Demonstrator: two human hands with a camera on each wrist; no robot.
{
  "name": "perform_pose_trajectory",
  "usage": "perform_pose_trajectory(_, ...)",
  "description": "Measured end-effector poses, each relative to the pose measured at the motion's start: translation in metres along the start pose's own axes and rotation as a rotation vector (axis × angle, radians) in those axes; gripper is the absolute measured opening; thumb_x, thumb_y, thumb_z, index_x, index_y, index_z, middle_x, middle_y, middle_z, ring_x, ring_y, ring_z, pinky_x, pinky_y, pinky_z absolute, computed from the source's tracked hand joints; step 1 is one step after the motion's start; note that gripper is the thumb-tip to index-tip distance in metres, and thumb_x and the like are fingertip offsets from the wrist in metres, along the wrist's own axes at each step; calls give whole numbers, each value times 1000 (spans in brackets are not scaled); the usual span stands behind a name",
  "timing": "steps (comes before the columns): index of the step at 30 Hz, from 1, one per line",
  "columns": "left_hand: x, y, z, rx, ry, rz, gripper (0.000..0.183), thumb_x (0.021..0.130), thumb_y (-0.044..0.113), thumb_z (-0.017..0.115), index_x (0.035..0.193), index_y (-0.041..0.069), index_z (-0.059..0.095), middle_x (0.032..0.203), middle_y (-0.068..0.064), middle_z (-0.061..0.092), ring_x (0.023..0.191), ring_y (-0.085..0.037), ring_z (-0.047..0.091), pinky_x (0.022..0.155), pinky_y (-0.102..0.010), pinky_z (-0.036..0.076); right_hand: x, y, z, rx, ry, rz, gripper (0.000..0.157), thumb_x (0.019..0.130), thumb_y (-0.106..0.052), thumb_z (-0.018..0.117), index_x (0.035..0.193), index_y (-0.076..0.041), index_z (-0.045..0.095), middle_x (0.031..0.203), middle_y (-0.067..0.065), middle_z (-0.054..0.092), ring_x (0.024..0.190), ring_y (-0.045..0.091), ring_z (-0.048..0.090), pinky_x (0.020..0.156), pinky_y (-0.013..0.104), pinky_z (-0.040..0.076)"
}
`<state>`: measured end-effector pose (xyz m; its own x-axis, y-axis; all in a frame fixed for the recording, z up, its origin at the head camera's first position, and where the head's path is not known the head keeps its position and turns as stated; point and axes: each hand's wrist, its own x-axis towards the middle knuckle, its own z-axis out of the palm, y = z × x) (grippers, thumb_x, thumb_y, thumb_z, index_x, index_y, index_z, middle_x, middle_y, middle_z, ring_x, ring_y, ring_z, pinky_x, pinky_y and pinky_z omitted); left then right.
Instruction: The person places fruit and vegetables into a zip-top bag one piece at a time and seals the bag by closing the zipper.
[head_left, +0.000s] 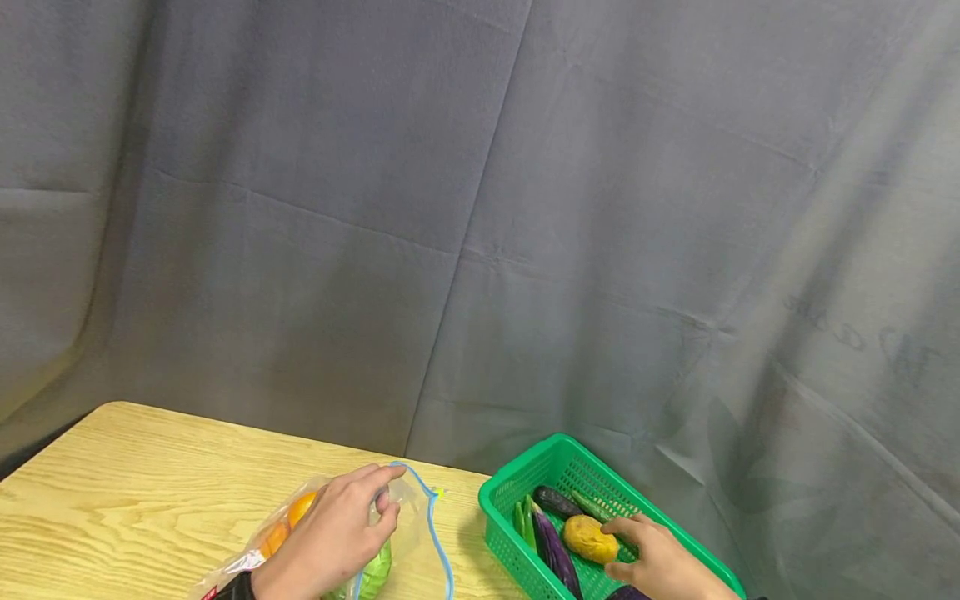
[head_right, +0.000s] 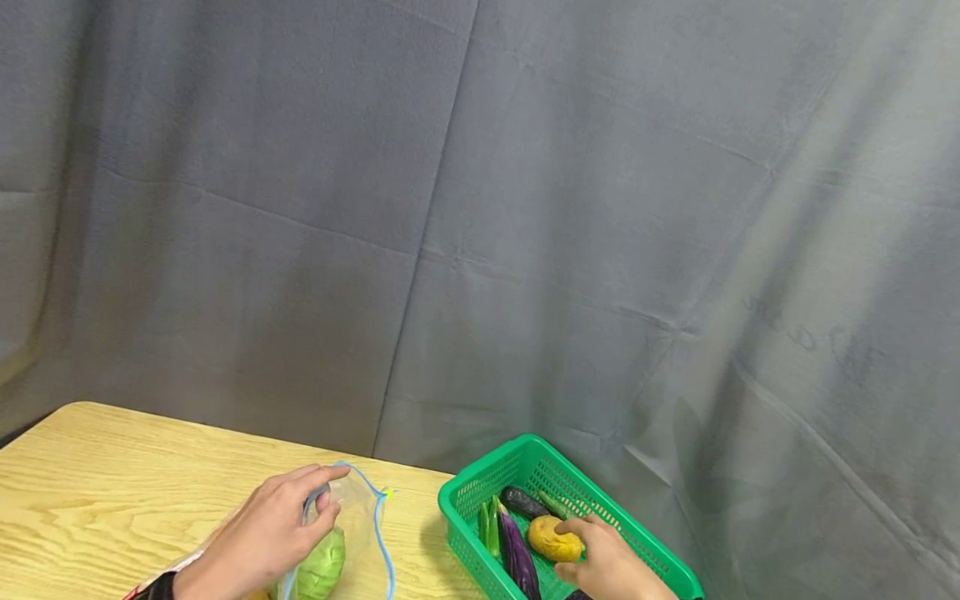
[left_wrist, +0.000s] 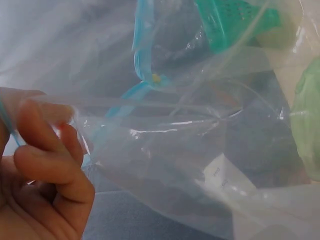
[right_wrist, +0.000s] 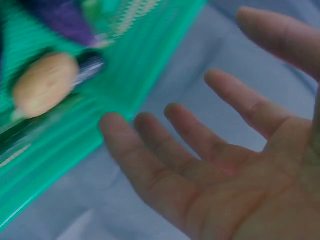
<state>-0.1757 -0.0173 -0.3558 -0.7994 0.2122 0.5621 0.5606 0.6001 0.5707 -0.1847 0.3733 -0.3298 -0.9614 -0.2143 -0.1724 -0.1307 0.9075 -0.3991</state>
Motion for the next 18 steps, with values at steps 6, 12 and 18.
perform_pose_trajectory(6, 0, -1, -3, 15, 1, 2, 31, 78, 4, 65, 108, 9, 67, 81, 13, 50, 62, 1, 40, 65, -23, 41, 17, 50, 18, -83, -51, 172, 40, 72, -21, 81, 107, -9, 65, 106, 14, 57, 101, 38, 51, 83, 54, 43)
perform_pose_trajectory(12, 0, -1, -6, 42, 17, 7, 31, 77, 2, 64, 107, 9, 69, 84, 10, 55, 57, -1, 37, 56, -21, 37, 64, 172, 54, -161, -172, 259, 74, 54, -63, 80, 108, -15, 66, 107, 11, 57, 97, 32, 54, 79, 56, 44)
perform_pose_trajectory(18, 1, -1, -8, 70, 20, 8, 29, 77, 1, 64, 105, 9, 70, 79, 10, 51, 55, -1, 35, 50, -20, 33, 104, 251, 81, -182, -255, 370, 80, 51, -63, 81, 113, -15, 64, 111, 16, 57, 104, 42, 51, 80, 62, 40)
